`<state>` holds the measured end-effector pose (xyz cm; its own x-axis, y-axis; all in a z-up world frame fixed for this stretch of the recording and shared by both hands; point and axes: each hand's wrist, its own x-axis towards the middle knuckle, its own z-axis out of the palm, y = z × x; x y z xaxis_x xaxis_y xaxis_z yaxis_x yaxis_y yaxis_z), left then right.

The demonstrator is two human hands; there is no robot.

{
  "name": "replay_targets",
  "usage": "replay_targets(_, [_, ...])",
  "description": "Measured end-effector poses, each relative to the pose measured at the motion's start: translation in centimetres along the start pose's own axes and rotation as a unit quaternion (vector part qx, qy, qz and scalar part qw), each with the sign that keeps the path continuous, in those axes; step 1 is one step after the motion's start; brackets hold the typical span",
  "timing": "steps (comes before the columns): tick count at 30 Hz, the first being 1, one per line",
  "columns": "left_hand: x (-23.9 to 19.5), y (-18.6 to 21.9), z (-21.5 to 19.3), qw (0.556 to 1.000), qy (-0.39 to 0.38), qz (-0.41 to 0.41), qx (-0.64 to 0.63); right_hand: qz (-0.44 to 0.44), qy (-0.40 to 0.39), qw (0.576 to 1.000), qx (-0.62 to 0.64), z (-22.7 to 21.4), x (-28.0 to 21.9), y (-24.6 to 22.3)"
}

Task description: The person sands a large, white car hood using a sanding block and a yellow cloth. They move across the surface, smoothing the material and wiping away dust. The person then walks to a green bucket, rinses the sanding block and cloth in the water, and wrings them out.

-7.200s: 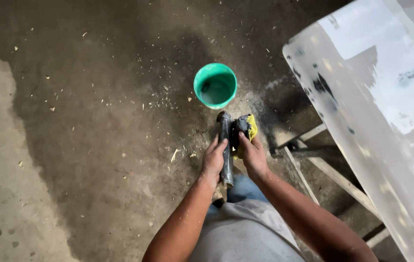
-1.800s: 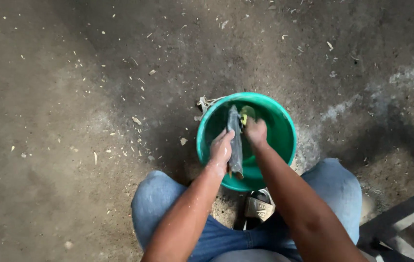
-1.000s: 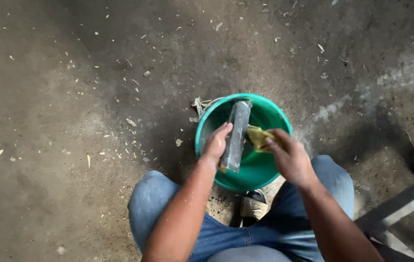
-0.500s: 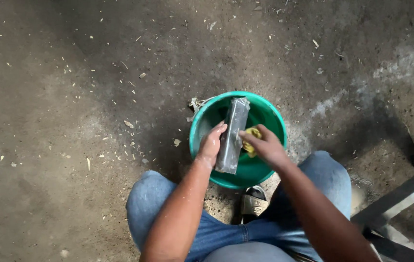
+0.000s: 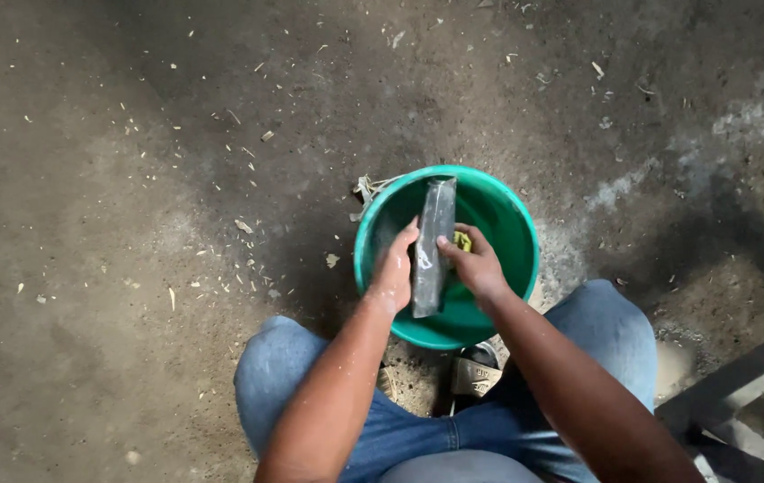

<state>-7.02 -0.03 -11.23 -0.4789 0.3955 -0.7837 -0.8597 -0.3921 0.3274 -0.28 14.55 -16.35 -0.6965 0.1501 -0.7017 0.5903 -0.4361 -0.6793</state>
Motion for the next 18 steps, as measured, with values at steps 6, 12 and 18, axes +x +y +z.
replay_targets(6, [0.2,-1.1,1.1,0.966,0.0,0.082,0.245,0.071,-0.02,0.997,0.026,-0.5,-0.6,-0.5])
replay_targets(12, [1.4,-2.1,0.5,0.967,0.056,0.119,0.217,0.137,-0.051,0.981,0.127,0.0,-0.8,-2.3])
replay_targets(18, [3.3,-3.9,-2.5,0.97,-0.012,0.144,0.195,0.194,0.001,0.971,0.138,1.0,-1.9,-4.8])
